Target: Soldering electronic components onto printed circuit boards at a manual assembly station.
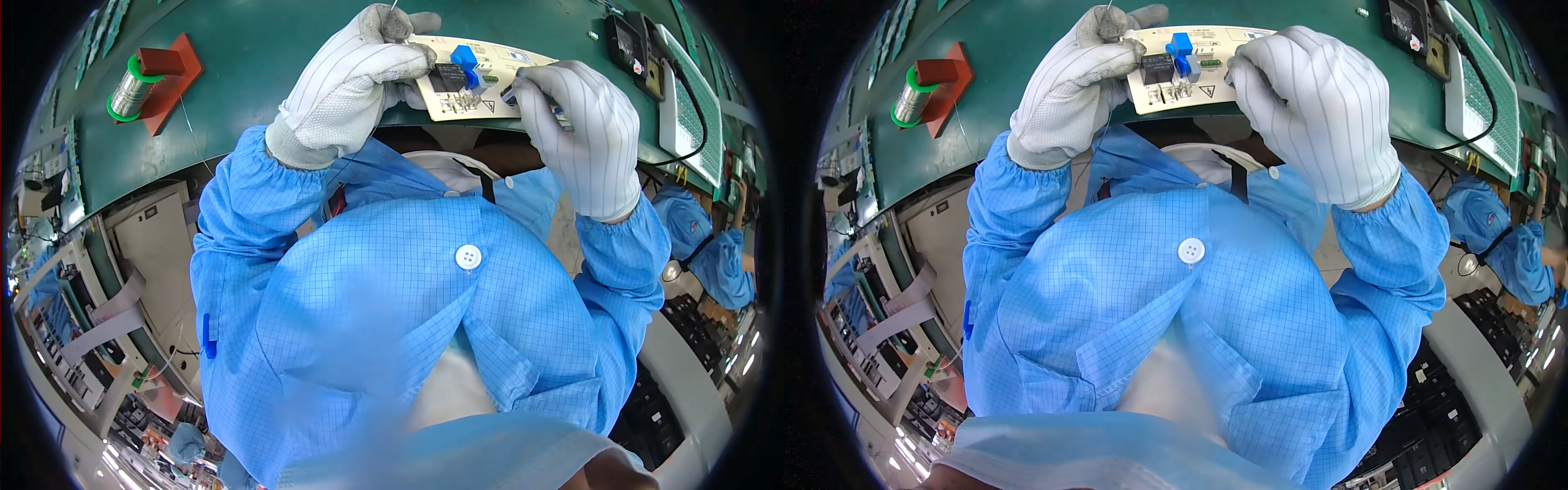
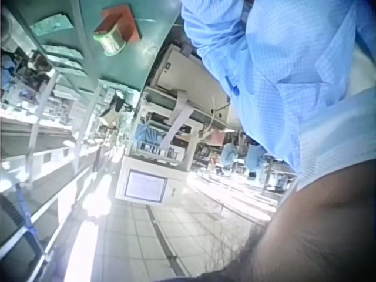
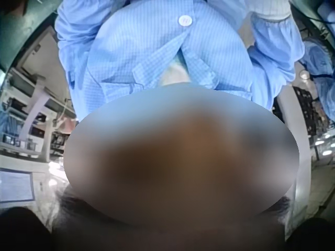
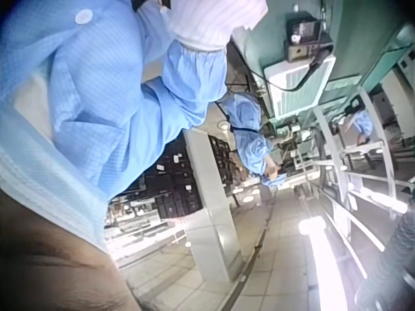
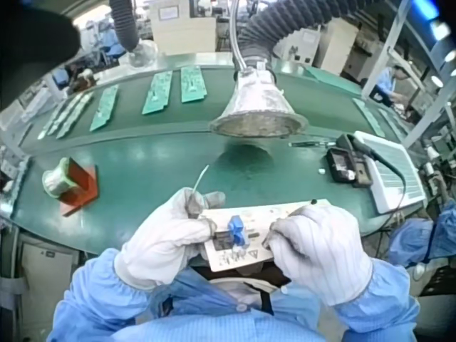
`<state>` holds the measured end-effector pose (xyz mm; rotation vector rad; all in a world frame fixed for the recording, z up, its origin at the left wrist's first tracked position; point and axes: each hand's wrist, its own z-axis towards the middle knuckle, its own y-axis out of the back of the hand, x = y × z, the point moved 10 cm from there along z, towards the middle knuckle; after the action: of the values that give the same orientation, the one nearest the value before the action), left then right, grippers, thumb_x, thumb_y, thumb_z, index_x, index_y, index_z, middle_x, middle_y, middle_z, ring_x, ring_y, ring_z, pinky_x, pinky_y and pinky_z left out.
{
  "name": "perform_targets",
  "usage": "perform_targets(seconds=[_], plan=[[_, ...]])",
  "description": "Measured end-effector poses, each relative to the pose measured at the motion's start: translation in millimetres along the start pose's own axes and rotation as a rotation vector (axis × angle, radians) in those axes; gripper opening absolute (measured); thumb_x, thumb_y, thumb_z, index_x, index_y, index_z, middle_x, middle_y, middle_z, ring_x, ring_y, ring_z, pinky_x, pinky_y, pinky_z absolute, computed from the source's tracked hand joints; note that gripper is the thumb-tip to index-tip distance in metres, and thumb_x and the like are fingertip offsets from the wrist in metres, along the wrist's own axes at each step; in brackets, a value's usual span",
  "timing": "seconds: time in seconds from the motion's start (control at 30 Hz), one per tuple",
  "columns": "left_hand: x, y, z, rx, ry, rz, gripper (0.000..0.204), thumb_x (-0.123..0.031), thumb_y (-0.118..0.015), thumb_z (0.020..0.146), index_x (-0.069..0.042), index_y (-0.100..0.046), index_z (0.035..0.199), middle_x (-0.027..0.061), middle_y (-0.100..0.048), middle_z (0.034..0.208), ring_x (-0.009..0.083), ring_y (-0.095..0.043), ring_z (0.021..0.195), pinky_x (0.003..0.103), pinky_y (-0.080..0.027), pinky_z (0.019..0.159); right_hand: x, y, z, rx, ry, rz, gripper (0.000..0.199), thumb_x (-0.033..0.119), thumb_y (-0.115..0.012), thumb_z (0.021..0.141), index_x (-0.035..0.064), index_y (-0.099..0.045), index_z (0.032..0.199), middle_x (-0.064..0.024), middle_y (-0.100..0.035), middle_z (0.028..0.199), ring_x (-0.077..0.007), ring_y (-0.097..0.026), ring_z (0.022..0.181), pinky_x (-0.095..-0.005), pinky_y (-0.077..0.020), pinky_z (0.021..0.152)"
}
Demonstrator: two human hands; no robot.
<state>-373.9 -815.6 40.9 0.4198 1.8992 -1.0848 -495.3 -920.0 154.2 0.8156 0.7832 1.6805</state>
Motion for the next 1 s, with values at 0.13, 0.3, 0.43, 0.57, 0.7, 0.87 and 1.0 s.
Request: perform_targets(seconds=[0.13, 0.3, 0.43, 0.57, 0.7, 0.87, 1.0], plan=[[8.8, 12.7, 0.6, -0.134, -0.007, -0.113, 0.03, -0.009, -0.071, 0.087, -0.005, -0.053, 0.111, 0.0126, -0.061, 0.118, 0.0208, -0.067, 0.096, 0.032, -0.056, 0.077, -21.2, 2.6, -0.3, 0.016, -0.198, 0.107, 0.012, 0.012, -0.074, 0.085, 0.0063, -0.071, 0.095, -0.0061, -0.069, 0.082, -0.0216, -0.068, 0.073, -0.0327, -0.0545, 0.066], [-20.4, 11.0, -11.0, 0.085, -0.453, 0.747, 0.027, -0.009, -0.067, 0.094, -0.005, -0.056, 0.119, 0.0182, -0.062, 0.128, 0.0272, -0.066, 0.107, 0.035, -0.056, 0.097, -132.4, 42.1, -60.7, -0.3, -0.731, 0.35, 0.021, 0.013, -0.069, 0.096, -0.0007, -0.073, 0.112, -0.0095, -0.075, 0.103, -0.014, -0.07, 0.09, -0.0263, -0.0554, 0.082], [26.3, 39.7, 3.2, 0.15, 0.082, -0.621, 0.021, -0.005, -0.061, 0.094, 0.0, -0.06, 0.114, 0.0236, -0.063, 0.124, 0.0331, -0.065, 0.097, 0.038, -0.055, 0.082, -225.1, 56.3, -132.9, -0.503, -0.881, 0.304, 0.026, 0.022, -0.074, 0.096, 0.003, -0.074, 0.114, -0.0085, -0.075, 0.103, -0.0141, -0.069, 0.097, -0.027, -0.0537, 0.086], [28.3, 47.4, 4.6, 0.043, 0.028, -0.601, 0.017, -0.004, -0.057, 0.094, 0.001, -0.056, 0.111, 0.0254, -0.061, 0.125, 0.0315, -0.064, 0.095, 0.04, -0.054, 0.078, -249.3, 54.4, -150.5, -0.333, -0.658, -0.175, 0.021, 0.028, -0.077, 0.092, 0.0127, -0.078, 0.107, -0.0098, -0.074, 0.097, -0.0217, -0.071, 0.092, -0.0324, -0.0548, 0.083], [29.9, 45.0, 1.6, -0.043, 0.041, -0.495, 0.016, -0.006, -0.057, 0.096, -0.004, -0.055, 0.112, 0.0229, -0.061, 0.126, 0.0309, -0.065, 0.105, 0.042, -0.054, 0.083, -254.6, 37.8, -140.1, -0.274, -0.414, -0.466, 0.021, 0.028, -0.083, 0.085, 0.0156, -0.077, 0.101, -0.0078, -0.073, 0.093, -0.0273, -0.071, 0.085, -0.0375, -0.0564, 0.077], [25.5, 38.9, -0.4, -0.085, -0.018, -0.296, 0.016, -0.001, -0.058, 0.094, -0.011, -0.055, 0.106, 0.0183, -0.06, 0.125, 0.027, -0.065, 0.112, 0.041, -0.057, 0.097, -262.1, 29.9, -136.8, -0.311, -0.259, -0.573, 0.022, 0.028, -0.086, 0.082, 0.0187, -0.077, 0.1, -0.0054, -0.072, 0.088, -0.0255, -0.07, 0.076, -0.0368, -0.0569, 0.068], [18.0, 32.6, -1.1, -0.052, -0.084, -0.074, 0.012, -0.002, -0.057, 0.097, -0.009, -0.053, 0.106, 0.0172, -0.058, 0.125, 0.0264, -0.066, 0.113, 0.038, -0.061, 0.096, -262.6, 24.7, -135.9, -0.289, -0.189, -0.607, 0.022, 0.028, -0.086, 0.081, 0.0187, -0.077, 0.098, -0.0061, -0.071, 0.085, -0.0267, -0.07, 0.075, -0.0379, -0.0564, 0.066]])
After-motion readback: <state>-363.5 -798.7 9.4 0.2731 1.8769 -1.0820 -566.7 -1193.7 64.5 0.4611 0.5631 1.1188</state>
